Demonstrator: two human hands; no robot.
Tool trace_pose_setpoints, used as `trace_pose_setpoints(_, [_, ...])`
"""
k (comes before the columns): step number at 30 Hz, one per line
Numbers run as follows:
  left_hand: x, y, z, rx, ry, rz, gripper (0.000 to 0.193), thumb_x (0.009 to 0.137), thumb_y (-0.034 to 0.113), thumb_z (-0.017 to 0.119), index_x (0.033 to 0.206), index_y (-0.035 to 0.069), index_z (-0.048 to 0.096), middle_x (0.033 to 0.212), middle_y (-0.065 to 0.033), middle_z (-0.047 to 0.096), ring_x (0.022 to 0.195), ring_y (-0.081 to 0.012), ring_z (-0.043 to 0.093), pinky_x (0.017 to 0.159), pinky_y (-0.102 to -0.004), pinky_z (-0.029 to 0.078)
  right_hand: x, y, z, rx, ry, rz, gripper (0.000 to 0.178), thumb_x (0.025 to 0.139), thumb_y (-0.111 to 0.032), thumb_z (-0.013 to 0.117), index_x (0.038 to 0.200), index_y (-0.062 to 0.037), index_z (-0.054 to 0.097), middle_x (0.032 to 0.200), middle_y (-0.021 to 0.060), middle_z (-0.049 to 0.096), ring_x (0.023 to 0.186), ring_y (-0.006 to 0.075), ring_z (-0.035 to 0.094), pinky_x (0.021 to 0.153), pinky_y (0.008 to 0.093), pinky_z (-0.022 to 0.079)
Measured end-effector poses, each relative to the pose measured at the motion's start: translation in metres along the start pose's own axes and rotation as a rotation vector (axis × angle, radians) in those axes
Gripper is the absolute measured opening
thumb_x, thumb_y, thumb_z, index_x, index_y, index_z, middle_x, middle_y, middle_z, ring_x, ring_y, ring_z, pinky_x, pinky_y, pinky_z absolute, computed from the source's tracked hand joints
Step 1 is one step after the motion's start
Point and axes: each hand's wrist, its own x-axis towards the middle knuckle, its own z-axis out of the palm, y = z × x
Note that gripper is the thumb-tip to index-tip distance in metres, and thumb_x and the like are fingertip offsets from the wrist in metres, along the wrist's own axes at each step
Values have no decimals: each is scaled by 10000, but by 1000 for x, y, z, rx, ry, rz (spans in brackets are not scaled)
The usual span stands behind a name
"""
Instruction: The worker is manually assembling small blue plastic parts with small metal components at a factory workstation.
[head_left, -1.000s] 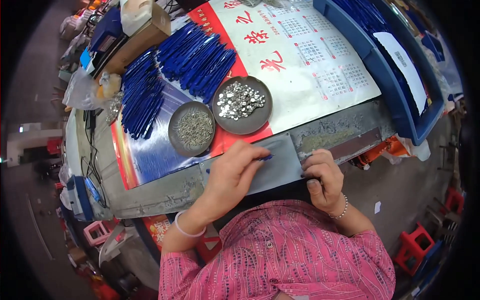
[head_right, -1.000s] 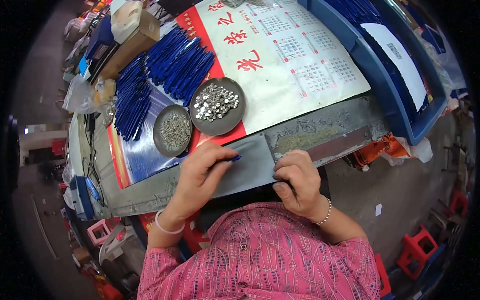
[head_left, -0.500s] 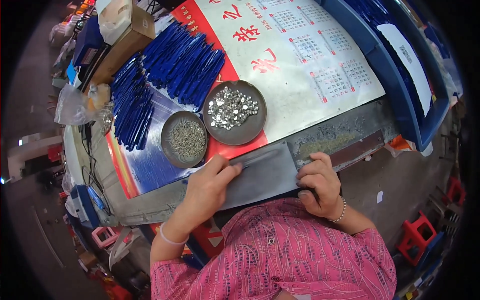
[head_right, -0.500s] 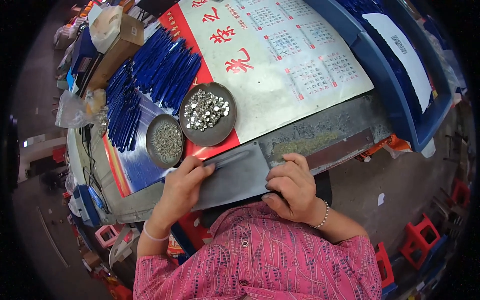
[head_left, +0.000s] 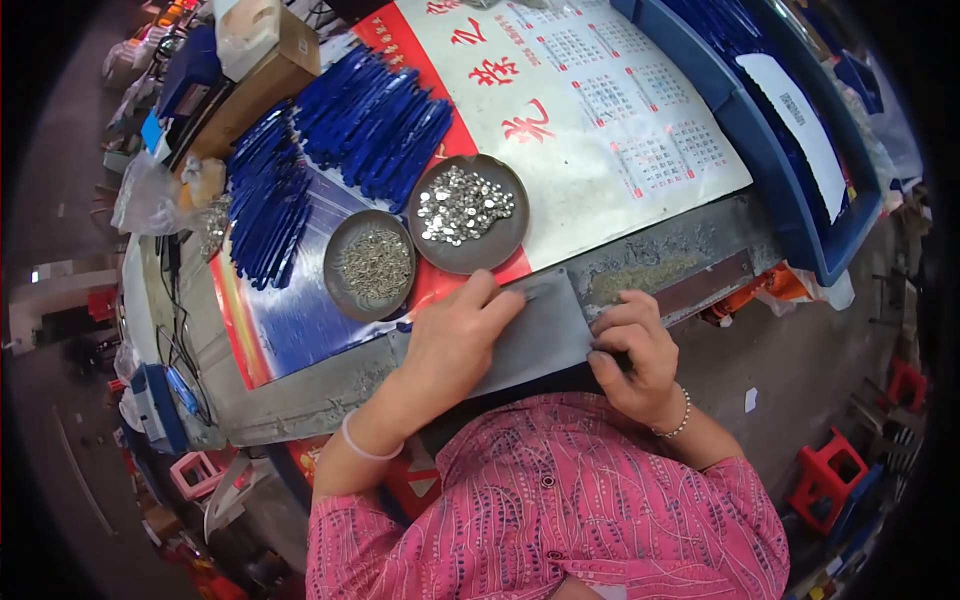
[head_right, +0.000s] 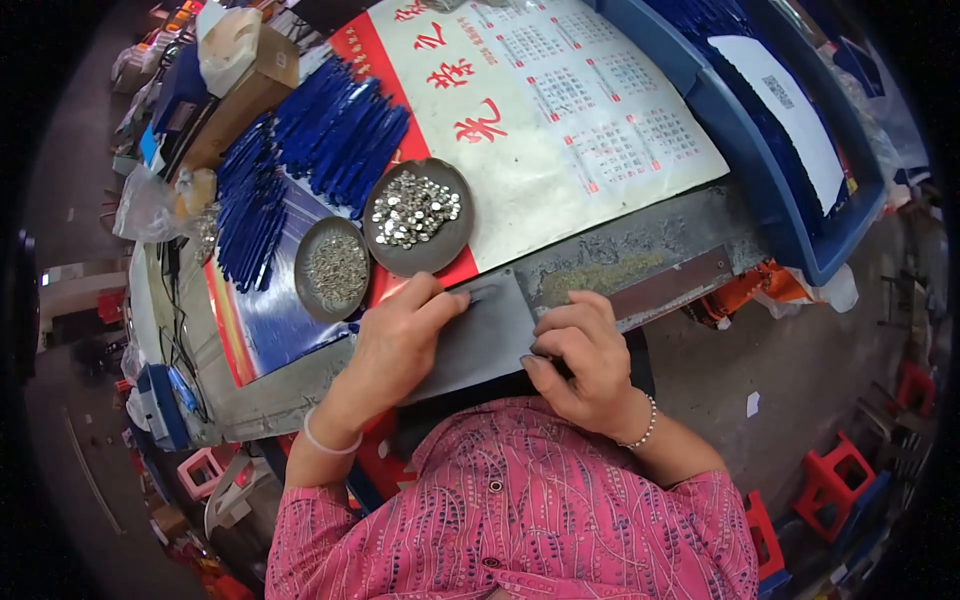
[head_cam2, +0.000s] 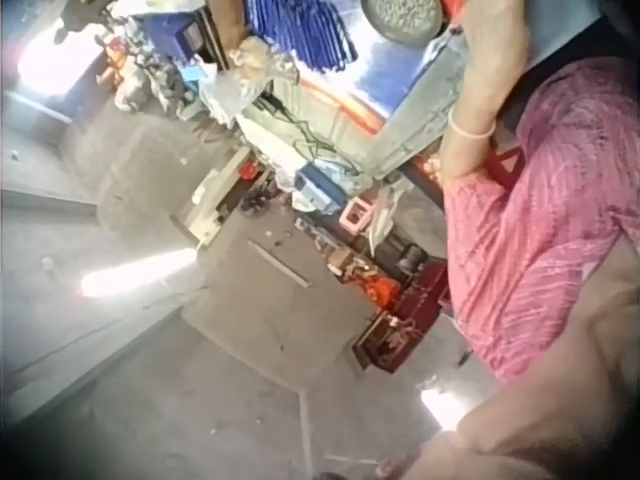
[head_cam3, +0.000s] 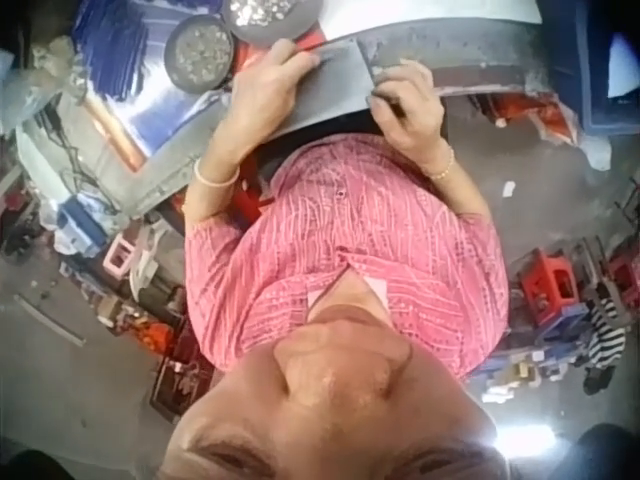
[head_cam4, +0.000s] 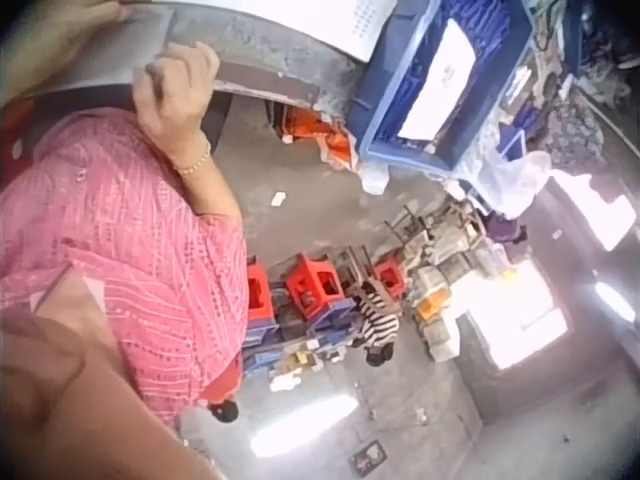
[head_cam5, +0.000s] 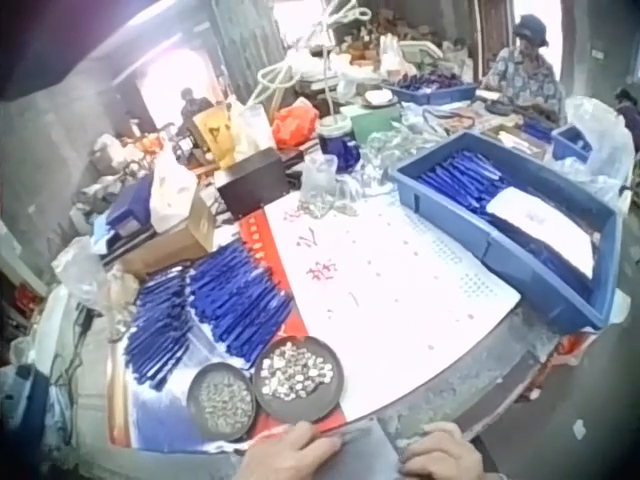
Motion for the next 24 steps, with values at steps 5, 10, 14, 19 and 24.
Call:
trace_pose_setpoints(5, [-27,-6,6,-259,147,-88,191,826,-25,564,1002,21,620,868,-117,581,720,-272,584,608,-333,462,10,-21,9,63,-17,41,182,740,-45,671,874,-25,549,848,113,579,738,266,563,759,387,446])
trace_pose_setpoints(10, [-55,27,-2,-1165,254,-483,242,890,4,543,1129,-21,565,908,-100,606,660,-125,553,570,-214,435,23,-37,26,288,-121,184,115,817,-27,609,902,11,541,842,124,574,754,237,571,689,305,463])
trace_pose_setpoints(14, [-59,29,3,-1751,325,-411,344,930,114,529,1238,-22,463,875,-106,583,600,-98,499,487,-201,409,31,-42,36,299,-127,157,113,842,-57,598,908,17,543,841,122,574,748,226,572,690,295,458])
trace_pose_setpoints(19, [-66,28,8,-2133,210,-482,331,931,126,521,1238,17,463,827,-115,571,511,-86,436,406,-194,358,32,-46,37,343,-170,246,114,895,-83,558,930,23,538,849,85,574,770,149,563,705,269,452])
trace_pose_setpoints(24, [-66,29,13,-2302,91,-495,276,951,132,477,1185,-13,473,737,-96,526,440,-57,390,337,-159,307,32,-42,34,588,-178,387,103,926,-53,512,1000,20,519,895,33,563,800,89,558,713,226,463])
